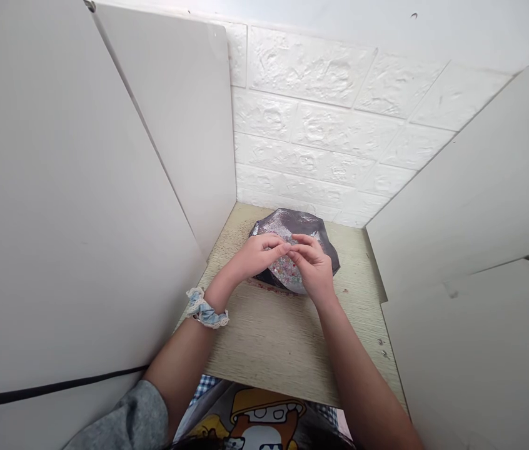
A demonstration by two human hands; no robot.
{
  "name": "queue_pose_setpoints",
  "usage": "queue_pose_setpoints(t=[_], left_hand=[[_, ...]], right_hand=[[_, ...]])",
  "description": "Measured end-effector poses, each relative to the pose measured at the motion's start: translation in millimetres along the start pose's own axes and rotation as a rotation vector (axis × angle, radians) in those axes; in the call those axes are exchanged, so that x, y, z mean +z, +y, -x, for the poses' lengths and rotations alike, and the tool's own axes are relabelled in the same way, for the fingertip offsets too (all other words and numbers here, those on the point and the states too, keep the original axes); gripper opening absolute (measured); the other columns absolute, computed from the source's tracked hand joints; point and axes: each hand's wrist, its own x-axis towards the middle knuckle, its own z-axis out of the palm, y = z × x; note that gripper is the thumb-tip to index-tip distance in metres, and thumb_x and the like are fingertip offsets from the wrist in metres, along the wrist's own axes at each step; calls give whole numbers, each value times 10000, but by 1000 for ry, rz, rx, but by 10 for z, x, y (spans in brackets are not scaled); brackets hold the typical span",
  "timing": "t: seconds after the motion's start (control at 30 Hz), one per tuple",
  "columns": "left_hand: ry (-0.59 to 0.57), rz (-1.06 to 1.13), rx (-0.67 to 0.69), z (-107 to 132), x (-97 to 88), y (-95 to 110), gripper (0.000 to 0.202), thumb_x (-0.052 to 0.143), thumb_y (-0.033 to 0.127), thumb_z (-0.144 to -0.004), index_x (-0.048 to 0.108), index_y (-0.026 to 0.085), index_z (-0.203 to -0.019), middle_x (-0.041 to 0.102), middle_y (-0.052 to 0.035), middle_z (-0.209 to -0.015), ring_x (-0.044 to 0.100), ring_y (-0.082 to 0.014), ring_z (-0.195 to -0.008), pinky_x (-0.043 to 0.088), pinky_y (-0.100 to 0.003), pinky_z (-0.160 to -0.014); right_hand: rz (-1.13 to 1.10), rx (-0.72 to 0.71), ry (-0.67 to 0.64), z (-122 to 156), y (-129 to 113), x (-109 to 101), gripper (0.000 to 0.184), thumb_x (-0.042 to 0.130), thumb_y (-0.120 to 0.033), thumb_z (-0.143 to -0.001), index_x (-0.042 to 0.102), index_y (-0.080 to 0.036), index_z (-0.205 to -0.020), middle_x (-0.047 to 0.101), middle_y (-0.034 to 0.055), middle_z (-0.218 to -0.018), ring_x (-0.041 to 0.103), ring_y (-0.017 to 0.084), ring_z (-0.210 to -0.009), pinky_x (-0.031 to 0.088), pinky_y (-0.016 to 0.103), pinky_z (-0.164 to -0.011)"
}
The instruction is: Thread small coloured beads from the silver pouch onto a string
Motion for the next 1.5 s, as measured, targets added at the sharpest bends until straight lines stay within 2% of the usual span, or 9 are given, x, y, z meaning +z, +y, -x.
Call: queue_pose_setpoints(t=[0.13,0.37,0.6,0.7,0.87,1.0,1.23,1.33,1.5], left_hand=[[23,-15,7,-9,-11,-13,305,459,415,-737,623,161,-703,564,-50,-918,506,-144,-880,381,-260,-790],[5,19,5,-8,-19,-20,237,496,358,-723,625,159,-715,579,-42,-850,522,-129,-803,398,-249,-728],[162,175,-51,-10,-12,-7,217,502,337,-713,575,136,-675,553,-26,-737,496,-112,-703,389,-238,-644],[227,331,-65,-20,-20,-32,182,516,309,-703,569,137,-676,566,-26,-764,507,-117,-755,393,-242,-699],[257,583,-111,-28,-19,-54,148,552,275,-666,591,136,-700,589,-31,-804,533,-119,-770,401,-265,-755],[202,632,-146,-21,-6,-26,132,531,250,-662,580,127,-659,577,-16,-697,512,-83,-639,410,-236,-669],[167,467,-208,-39,19,15,114,474,216,-651,455,139,-569,393,53,-467,318,-33,-412,251,-185,-414],[207,378,-227,-47,24,27,114,461,223,-649,450,144,-569,317,65,-447,284,-36,-414,226,-186,-411],[228,234,-189,-41,39,18,145,446,251,-662,467,143,-568,364,51,-492,323,-50,-466,265,-195,-457]], right_hand=[[18,9,-5,4,-19,6,69,591,-274,-688,650,-243,-706,555,30,-917,499,153,-926,405,319,-807],[40,1,3,-21,-18,-2,91,552,-270,-715,620,-210,-717,583,19,-802,538,140,-824,428,279,-744],[961,167,-209,34,-19,-25,230,376,-249,-810,592,-174,-783,541,60,-834,522,155,-754,378,262,-626],[1143,225,-345,59,-16,-26,240,348,-228,-820,582,-184,-787,525,55,-852,519,144,-761,352,240,-589],[1158,239,-479,58,-27,-37,241,336,-215,-828,577,-209,-840,520,40,-873,523,128,-783,337,228,-592],[1137,231,-498,61,-9,-43,244,339,-213,-824,577,-211,-875,526,54,-883,527,143,-781,341,241,-590],[1113,194,-500,79,17,-24,204,376,-204,-806,575,-206,-854,532,70,-876,535,163,-749,345,250,-558],[1105,187,-502,82,-1,-14,206,367,-213,-812,567,-208,-862,530,71,-876,530,165,-763,347,248,-557],[1109,159,-494,96,-24,1,205,355,-223,-812,557,-205,-840,533,63,-862,522,159,-765,339,241,-557]])
